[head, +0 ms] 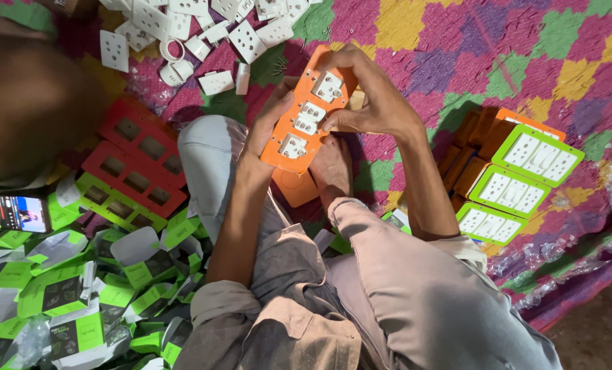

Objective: The person sits on a patterned mat and assembles white electrical socket modules into an orange plastic frame. They pick up individual socket units, insert them into the frame, and secure them with small metal fasteners using their fingers. The process is repeated for multiple socket units within the same frame.

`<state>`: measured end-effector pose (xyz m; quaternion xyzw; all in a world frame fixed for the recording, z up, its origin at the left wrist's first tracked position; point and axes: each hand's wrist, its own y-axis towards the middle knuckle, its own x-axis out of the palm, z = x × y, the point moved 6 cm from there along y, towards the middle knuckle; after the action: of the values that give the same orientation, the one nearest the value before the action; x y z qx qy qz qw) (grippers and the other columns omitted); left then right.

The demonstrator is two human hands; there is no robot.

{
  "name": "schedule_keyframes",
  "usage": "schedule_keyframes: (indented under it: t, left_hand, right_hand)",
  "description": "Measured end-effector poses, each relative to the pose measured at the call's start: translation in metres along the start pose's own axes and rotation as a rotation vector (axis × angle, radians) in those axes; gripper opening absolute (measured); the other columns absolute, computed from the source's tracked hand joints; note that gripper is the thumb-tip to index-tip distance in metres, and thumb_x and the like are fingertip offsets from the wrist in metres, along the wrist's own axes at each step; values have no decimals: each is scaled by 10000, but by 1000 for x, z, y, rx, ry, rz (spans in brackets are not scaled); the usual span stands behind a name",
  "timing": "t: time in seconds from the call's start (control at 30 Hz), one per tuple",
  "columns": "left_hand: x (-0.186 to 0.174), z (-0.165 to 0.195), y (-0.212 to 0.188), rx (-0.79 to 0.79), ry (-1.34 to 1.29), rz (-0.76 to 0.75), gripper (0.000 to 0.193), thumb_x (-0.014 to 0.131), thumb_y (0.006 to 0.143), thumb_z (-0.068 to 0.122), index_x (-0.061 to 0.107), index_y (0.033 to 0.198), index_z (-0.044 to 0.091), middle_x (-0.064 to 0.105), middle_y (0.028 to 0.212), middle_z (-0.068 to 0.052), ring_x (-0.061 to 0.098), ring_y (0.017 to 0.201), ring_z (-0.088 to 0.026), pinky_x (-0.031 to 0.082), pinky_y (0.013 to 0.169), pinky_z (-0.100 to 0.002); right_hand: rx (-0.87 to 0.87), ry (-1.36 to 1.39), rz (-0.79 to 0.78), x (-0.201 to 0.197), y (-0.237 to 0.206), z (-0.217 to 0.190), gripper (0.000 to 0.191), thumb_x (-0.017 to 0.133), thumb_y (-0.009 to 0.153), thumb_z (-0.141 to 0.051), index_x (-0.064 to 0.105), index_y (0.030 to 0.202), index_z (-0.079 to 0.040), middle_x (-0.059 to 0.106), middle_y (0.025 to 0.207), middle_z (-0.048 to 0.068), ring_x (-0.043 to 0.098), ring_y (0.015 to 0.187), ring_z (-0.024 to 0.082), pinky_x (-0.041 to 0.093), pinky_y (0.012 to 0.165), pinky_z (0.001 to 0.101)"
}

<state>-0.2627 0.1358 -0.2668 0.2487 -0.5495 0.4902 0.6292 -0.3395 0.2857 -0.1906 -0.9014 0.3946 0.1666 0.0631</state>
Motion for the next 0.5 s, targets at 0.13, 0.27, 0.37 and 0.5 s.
schedule_keyframes:
  t: [0.13,0.27,0.37,0.5]
  left_hand:
    - [3,1,0,-17,-18,-3,386,592,1080,299,457,1321,29,643,1231,-202,722,980,-330,633,790,-521]
    - [7,3,-1,-25,-34,-15,390,583,1086,295,453,1343,33,640,1238,-209,720,981,-340,629,800,-545]
    - [10,4,0,-31,-31,-23,392,579,1083,302,449,1341,37,640,1243,-207,720,982,-341,629,798,-553]
    - [10,2,0,-31,-37,-13,391,575,1084,306,459,1343,37,648,1243,-199,719,996,-334,625,807,-562]
  right_hand:
    - [45,-76,-74,3,2,6,759,938,753,-404,615,1375,-113,592,1264,54,575,1189,236,495,1017,406]
    - [-13,-36,-33,1,2,2,763,927,810,-419,563,1397,-94,575,1330,51,573,1255,238,484,1070,418]
    - [57,-91,-63,2,1,2,757,944,766,-415,612,1375,-112,578,1253,41,566,1157,235,493,973,399]
    - [14,-93,-55,1,5,-1,724,972,779,-404,591,1338,-146,564,1255,42,581,1190,217,528,991,380]
